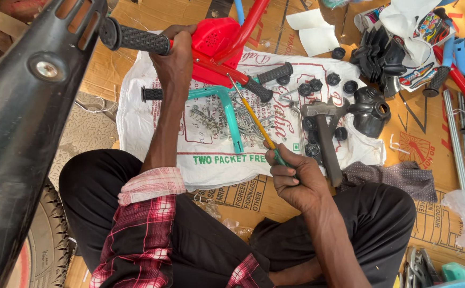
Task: The person sits on the ground assembling children's tricycle handlebar assemblies. They fit a red handlebar with molded plastic cover onto the frame, tighten screws with a screwdriver, tap parts with a hammer, then repeat the same assembly on a blue handlebar unit, picking screws from a pile on a printed sack.
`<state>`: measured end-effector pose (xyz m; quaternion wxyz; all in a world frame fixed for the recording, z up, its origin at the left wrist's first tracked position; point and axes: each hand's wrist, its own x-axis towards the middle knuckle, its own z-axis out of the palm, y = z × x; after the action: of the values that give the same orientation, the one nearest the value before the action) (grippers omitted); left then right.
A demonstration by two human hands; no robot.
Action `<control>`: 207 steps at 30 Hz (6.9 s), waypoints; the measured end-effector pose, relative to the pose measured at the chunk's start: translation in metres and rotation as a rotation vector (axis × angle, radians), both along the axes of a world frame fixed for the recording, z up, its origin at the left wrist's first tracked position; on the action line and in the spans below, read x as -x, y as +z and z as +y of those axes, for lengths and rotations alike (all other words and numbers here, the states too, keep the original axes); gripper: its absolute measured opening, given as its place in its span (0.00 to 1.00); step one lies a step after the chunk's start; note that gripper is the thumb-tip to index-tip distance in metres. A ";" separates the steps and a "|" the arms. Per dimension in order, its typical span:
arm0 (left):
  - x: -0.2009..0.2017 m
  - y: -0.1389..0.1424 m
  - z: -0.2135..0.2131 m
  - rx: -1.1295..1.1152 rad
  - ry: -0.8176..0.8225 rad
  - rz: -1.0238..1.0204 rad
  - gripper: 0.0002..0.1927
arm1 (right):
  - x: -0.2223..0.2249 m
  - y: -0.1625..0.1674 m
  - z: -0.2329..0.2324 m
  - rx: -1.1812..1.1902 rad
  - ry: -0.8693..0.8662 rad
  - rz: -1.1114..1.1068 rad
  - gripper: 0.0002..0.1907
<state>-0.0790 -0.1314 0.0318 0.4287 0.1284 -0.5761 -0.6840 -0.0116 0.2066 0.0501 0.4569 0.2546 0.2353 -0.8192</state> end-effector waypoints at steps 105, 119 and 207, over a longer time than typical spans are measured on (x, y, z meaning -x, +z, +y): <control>0.005 -0.042 -0.006 0.003 -0.015 -0.037 0.12 | 0.013 0.093 -0.021 -1.088 0.394 1.232 0.14; -0.009 0.030 0.017 -0.142 0.110 -0.255 0.21 | -0.046 0.013 0.019 -1.459 0.313 1.585 0.27; -0.026 0.137 0.340 0.140 -1.301 -1.024 0.23 | 0.117 -0.032 0.329 -1.153 -1.253 0.778 0.08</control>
<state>-0.0529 0.2089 0.1692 -0.3607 0.0381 -0.7003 -0.6148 -0.1284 0.5351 0.0182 -0.3758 0.2302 0.5615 -0.7004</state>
